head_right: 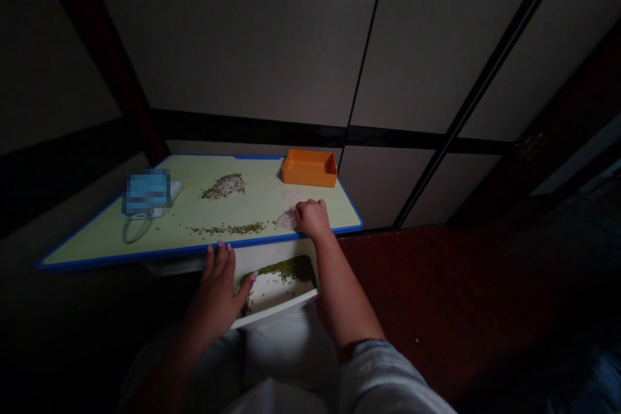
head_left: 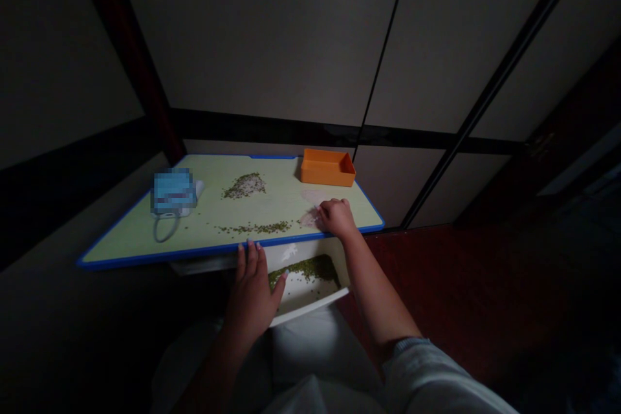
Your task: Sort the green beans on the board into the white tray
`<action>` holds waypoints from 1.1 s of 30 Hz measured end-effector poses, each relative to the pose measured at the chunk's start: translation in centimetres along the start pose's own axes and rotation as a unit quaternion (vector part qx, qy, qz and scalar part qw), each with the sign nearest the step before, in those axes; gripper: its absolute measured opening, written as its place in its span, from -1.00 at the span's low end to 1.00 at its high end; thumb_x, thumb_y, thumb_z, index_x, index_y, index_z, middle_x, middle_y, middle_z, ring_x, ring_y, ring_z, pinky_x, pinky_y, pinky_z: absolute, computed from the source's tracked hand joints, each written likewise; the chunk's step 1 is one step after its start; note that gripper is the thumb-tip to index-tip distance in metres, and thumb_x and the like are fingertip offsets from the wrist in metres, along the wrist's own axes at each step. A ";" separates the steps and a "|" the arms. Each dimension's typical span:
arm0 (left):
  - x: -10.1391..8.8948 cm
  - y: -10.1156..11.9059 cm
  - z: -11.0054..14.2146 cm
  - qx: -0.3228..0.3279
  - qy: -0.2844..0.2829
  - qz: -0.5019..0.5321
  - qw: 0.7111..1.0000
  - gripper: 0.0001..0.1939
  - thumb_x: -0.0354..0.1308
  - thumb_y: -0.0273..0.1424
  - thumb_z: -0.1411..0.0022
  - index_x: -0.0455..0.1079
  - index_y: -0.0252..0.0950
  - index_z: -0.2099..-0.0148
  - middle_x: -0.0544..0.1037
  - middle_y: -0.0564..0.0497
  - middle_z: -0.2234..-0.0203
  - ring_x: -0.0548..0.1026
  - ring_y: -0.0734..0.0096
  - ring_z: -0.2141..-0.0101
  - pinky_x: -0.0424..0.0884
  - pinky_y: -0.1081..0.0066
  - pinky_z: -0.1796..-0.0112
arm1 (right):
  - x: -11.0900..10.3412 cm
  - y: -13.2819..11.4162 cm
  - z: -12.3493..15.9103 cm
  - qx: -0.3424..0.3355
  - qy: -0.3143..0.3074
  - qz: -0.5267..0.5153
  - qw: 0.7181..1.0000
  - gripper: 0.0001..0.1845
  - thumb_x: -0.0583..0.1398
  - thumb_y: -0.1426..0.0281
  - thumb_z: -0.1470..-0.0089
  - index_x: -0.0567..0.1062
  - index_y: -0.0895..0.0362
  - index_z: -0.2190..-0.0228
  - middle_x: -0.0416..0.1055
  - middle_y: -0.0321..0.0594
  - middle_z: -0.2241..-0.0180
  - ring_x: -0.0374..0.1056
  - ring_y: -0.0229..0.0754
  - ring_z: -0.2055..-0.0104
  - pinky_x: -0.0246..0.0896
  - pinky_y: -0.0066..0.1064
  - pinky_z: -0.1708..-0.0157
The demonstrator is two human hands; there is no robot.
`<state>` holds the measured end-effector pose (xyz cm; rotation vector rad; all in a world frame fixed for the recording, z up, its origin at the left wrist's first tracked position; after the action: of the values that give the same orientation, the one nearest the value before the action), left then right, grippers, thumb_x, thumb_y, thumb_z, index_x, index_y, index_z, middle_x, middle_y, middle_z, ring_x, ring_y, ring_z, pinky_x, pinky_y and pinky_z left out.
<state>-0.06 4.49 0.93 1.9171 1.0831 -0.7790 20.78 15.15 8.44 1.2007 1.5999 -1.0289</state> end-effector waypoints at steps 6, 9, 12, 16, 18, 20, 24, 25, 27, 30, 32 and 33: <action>0.2 -0.1 0.0 -0.003 0.001 0.002 1.000 -0.23 -0.07 -0.11 -0.21 0.00 -0.59 -0.27 0.02 -0.42 -0.28 -0.21 -0.10 -0.31 0.06 -0.02 -0.19 | 0.1 0.3 -0.3 0.037 0.004 0.022 0.999 -0.67 -0.01 0.32 -0.23 0.52 0.14 0.33 0.50 -0.08 0.30 0.33 -0.13 0.18 -0.10 -0.32 0.20; 0.2 -0.1 0.0 -0.002 0.005 0.001 1.000 -0.23 -0.06 -0.11 -0.21 0.00 -0.60 -0.27 0.03 -0.43 -0.28 -0.21 -0.11 -0.31 0.06 -0.04 -0.18 | 0.1 0.7 -0.2 0.060 0.012 0.025 0.998 -0.67 -0.01 0.32 -0.23 0.52 0.15 0.32 0.50 -0.06 0.29 0.33 -0.12 0.18 -0.10 -0.32 0.21; 0.1 0.0 -0.1 0.002 0.005 -0.001 1.000 -0.24 -0.05 -0.12 -0.21 0.01 -0.61 -0.27 0.03 -0.44 -0.27 -0.21 -0.12 -0.31 0.07 -0.06 -0.18 | 0.2 0.7 -0.2 0.045 0.018 0.010 0.999 -0.67 -0.02 0.32 -0.24 0.51 0.14 0.33 0.50 -0.09 0.30 0.32 -0.14 0.17 -0.11 -0.33 0.21; 0.0 0.1 -0.1 0.003 -0.001 -0.002 1.000 -0.24 -0.05 -0.13 -0.21 0.01 -0.62 -0.26 0.03 -0.45 -0.27 -0.21 -0.12 -0.30 0.09 -0.06 -0.17 | 0.2 0.2 -0.1 0.006 0.012 -0.010 1.000 -0.68 0.00 0.32 -0.24 0.51 0.13 0.33 0.50 -0.14 0.32 0.32 -0.17 0.19 -0.12 -0.34 0.20; 0.0 0.1 0.0 -0.001 -0.001 0.002 1.000 -0.24 -0.04 -0.13 -0.20 0.01 -0.62 -0.27 0.03 -0.45 -0.27 -0.20 -0.11 -0.30 0.08 -0.04 -0.18 | 0.2 0.1 -0.1 -0.001 0.009 -0.011 1.000 -0.68 -0.01 0.31 -0.24 0.51 0.13 0.33 0.50 -0.14 0.32 0.32 -0.17 0.19 -0.13 -0.35 0.19; 0.0 0.1 0.0 -0.004 0.000 0.005 1.000 -0.24 -0.04 -0.13 -0.20 0.00 -0.61 -0.27 0.03 -0.44 -0.27 -0.21 -0.10 -0.30 0.06 -0.04 -0.18 | 0.3 0.0 -0.2 0.004 0.006 -0.002 1.000 -0.68 -0.01 0.31 -0.25 0.51 0.12 0.33 0.50 -0.13 0.31 0.31 -0.16 0.18 -0.13 -0.35 0.19; -0.1 0.2 -0.1 -0.003 0.002 0.007 1.000 -0.24 -0.04 -0.13 -0.21 0.00 -0.60 -0.27 0.02 -0.44 -0.27 -0.22 -0.09 -0.31 0.06 -0.05 -0.18 | 0.2 0.4 -0.2 0.039 0.008 0.021 0.999 -0.66 -0.03 0.31 -0.25 0.51 0.13 0.33 0.50 -0.10 0.29 0.31 -0.14 0.17 -0.13 -0.34 0.20; -0.1 0.2 -0.1 -0.003 0.003 0.008 1.000 -0.24 -0.04 -0.14 -0.20 0.00 -0.60 -0.27 0.02 -0.43 -0.28 -0.22 -0.09 -0.31 0.06 -0.05 -0.18 | 0.2 0.5 -0.2 0.048 0.012 0.022 0.999 -0.66 -0.03 0.31 -0.25 0.51 0.13 0.33 0.50 -0.09 0.29 0.31 -0.14 0.17 -0.13 -0.33 0.20; -0.1 0.2 -0.1 -0.004 0.003 0.010 1.000 -0.24 -0.04 -0.14 -0.20 0.00 -0.60 -0.27 0.03 -0.43 -0.27 -0.21 -0.10 -0.30 0.07 -0.05 -0.18 | 0.0 0.6 -0.2 0.055 0.018 0.017 0.998 -0.66 -0.03 0.32 -0.25 0.51 0.14 0.32 0.50 -0.08 0.29 0.32 -0.14 0.18 -0.12 -0.33 0.20; -0.1 0.2 -0.1 -0.002 0.005 0.012 1.000 -0.24 -0.04 -0.13 -0.20 0.01 -0.59 -0.27 0.03 -0.42 -0.28 -0.21 -0.11 -0.30 0.08 -0.06 -0.18 | -0.1 0.3 -0.1 0.033 0.015 -0.005 0.999 -0.67 -0.02 0.32 -0.25 0.51 0.14 0.31 0.50 -0.11 0.29 0.32 -0.15 0.17 -0.10 -0.35 0.19; -0.1 0.1 -0.1 -0.002 0.007 0.014 1.000 -0.25 -0.04 -0.13 -0.20 0.00 -0.55 -0.28 0.03 -0.40 -0.28 -0.20 -0.10 -0.31 0.07 -0.05 -0.18 | 0.0 -0.1 0.0 0.009 0.005 -0.017 1.000 -0.67 -0.02 0.32 -0.25 0.51 0.13 0.30 0.50 -0.13 0.29 0.32 -0.17 0.17 -0.10 -0.35 0.17; -0.1 0.1 -0.1 -0.003 0.007 0.014 1.000 -0.25 -0.03 -0.13 -0.20 0.01 -0.55 -0.28 0.03 -0.39 -0.28 -0.20 -0.10 -0.31 0.07 -0.05 -0.18 | 0.0 -0.2 0.0 0.002 0.000 -0.018 1.000 -0.67 -0.02 0.32 -0.25 0.51 0.13 0.30 0.50 -0.13 0.29 0.32 -0.17 0.17 -0.10 -0.35 0.17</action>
<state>0.03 4.48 1.11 1.9313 1.0641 -0.7473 20.54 15.12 8.51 1.1784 1.6250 -1.0552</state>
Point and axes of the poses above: each hand's wrist, its own z-axis away from the middle knuckle, its own x-axis out of the palm, y = z × x, the point moved 5 cm from there along -z, towards the middle knuckle
